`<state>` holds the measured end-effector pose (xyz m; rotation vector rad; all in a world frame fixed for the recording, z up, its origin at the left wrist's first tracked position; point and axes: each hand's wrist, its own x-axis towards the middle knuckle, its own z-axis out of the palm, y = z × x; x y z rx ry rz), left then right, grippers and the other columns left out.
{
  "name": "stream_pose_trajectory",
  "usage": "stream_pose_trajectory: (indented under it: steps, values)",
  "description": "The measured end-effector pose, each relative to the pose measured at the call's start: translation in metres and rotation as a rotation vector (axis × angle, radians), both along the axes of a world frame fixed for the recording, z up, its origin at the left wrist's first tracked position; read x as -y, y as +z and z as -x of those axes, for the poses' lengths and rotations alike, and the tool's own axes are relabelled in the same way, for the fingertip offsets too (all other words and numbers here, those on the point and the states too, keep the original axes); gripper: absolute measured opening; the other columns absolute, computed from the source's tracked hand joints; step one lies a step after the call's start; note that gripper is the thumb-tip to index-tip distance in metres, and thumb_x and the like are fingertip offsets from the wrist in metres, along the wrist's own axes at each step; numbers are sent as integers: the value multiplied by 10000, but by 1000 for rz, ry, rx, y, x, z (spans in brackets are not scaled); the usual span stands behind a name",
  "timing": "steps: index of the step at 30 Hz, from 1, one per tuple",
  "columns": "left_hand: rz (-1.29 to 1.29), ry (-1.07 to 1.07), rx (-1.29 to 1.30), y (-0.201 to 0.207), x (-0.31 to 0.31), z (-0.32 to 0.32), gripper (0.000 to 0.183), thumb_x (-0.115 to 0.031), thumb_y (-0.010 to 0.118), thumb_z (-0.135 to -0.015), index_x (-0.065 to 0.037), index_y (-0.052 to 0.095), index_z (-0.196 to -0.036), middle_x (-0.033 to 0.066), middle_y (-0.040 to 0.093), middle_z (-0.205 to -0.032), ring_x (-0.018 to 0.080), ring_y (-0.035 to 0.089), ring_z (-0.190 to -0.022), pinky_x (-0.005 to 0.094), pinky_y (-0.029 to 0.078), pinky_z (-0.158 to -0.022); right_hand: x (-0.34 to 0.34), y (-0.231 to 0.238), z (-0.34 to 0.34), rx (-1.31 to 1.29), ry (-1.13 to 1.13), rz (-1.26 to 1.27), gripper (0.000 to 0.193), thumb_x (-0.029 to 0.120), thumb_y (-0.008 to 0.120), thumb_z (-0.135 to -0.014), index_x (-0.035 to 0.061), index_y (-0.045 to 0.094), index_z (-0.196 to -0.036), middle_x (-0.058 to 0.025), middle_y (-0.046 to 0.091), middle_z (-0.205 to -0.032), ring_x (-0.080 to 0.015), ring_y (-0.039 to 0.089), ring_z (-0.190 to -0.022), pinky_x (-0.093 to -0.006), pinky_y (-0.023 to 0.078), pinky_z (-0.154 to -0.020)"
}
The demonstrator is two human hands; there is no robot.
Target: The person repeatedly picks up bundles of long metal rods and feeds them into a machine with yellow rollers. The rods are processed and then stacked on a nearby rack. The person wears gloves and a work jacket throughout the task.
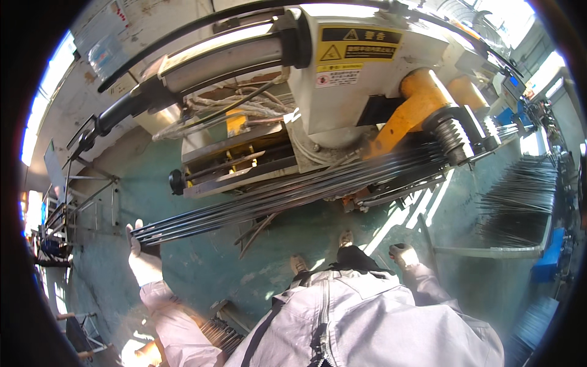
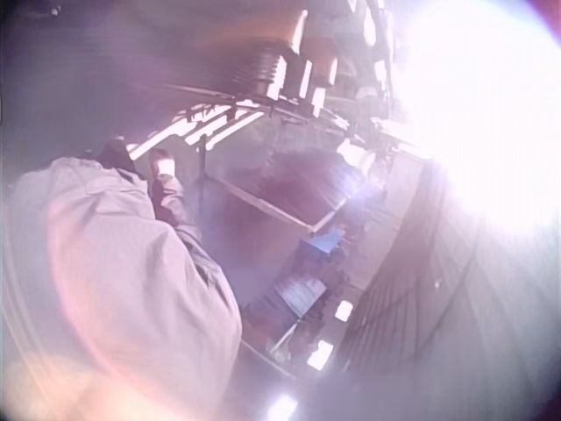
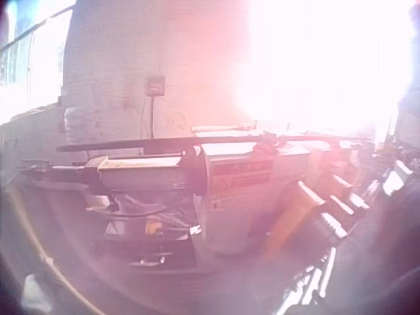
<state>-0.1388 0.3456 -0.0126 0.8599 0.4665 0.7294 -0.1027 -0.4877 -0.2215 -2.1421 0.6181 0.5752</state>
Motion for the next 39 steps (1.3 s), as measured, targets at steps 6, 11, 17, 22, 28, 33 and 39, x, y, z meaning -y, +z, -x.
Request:
stream_pose_trajectory:
  steps: [6, 11, 17, 22, 28, 33, 39]
  values:
    - [-95, 180, -181, 2, 11, -7, 482, -384, 541, -1184, -42, 669, -1498, 157, 741, -1404, 307, 726, -1248, 434, 600, -1063, 6, 5, -58, -43, 122, -6, 437, 388, 745, -987, -17, 849, -1112, -126, 848, -962, -211, 781, -875, -360, 586, -837]
    - [109, 266, -169, -47, 104, -12, 584, -476, 507, -1193, -33, 640, -1550, 167, 707, -1508, 335, 654, -1402, 490, 480, -1252, 80, -53, -104, -66, 152, 31, 447, 460, 708, -950, 37, 851, -978, -167, 845, -957, -337, 803, -939, -451, 587, -870]
    - [639, -67, -178, -134, 329, -74, 521, -396, 450, -1179, -48, 712, -1465, 188, 716, -1528, 385, 623, -1477, 602, 433, -1289, 192, -100, -160, 93, 473, 238, 373, 329, 741, -1009, -17, 823, -1123, -138, 816, -954, -239, 764, -908, -386, 603, -853]
    - [-742, -564, -711, -158, 419, -95, 396, -246, 566, -1129, -19, 716, -1417, 145, 743, -1478, 338, 674, -1383, 451, 519, -1205, 218, -77, -203, 16, 186, 121, 399, 371, 721, -1011, 16, 829, -1156, -148, 837, -1077, -286, 777, -1039, -409, 588, -952]
    - [-1056, -573, -668, -137, 396, -124, 371, -189, 560, -1128, -43, 673, -1451, 149, 686, -1530, 327, 645, -1411, 468, 501, -1215, 201, -67, -183, 4, 77, 15, 398, 351, 754, -1005, 8, 829, -1193, -177, 851, -1125, -317, 795, -1098, -405, 593, -994]
    - [-2139, -352, -654, -84, 426, -138, 363, -161, 765, -920, -188, 771, -1282, 48, 768, -1204, 282, 713, -1183, 409, 622, -965, 182, -28, -126, 34, -57, -42, 341, 281, 776, -1048, -47, 830, -1125, -89, 818, -950, -164, 743, -860, -323, 582, -809]
    - [-2456, -404, -572, -68, 455, -130, 201, -127, 700, -935, -184, 740, -1123, 25, 716, -1089, 270, 699, -1071, 382, 612, -838, 148, 96, -127, 353, -208, -112, 411, 341, 754, -1015, -19, 838, -1196, -118, 844, -1032, -196, 756, -954, -347, 573, -892]
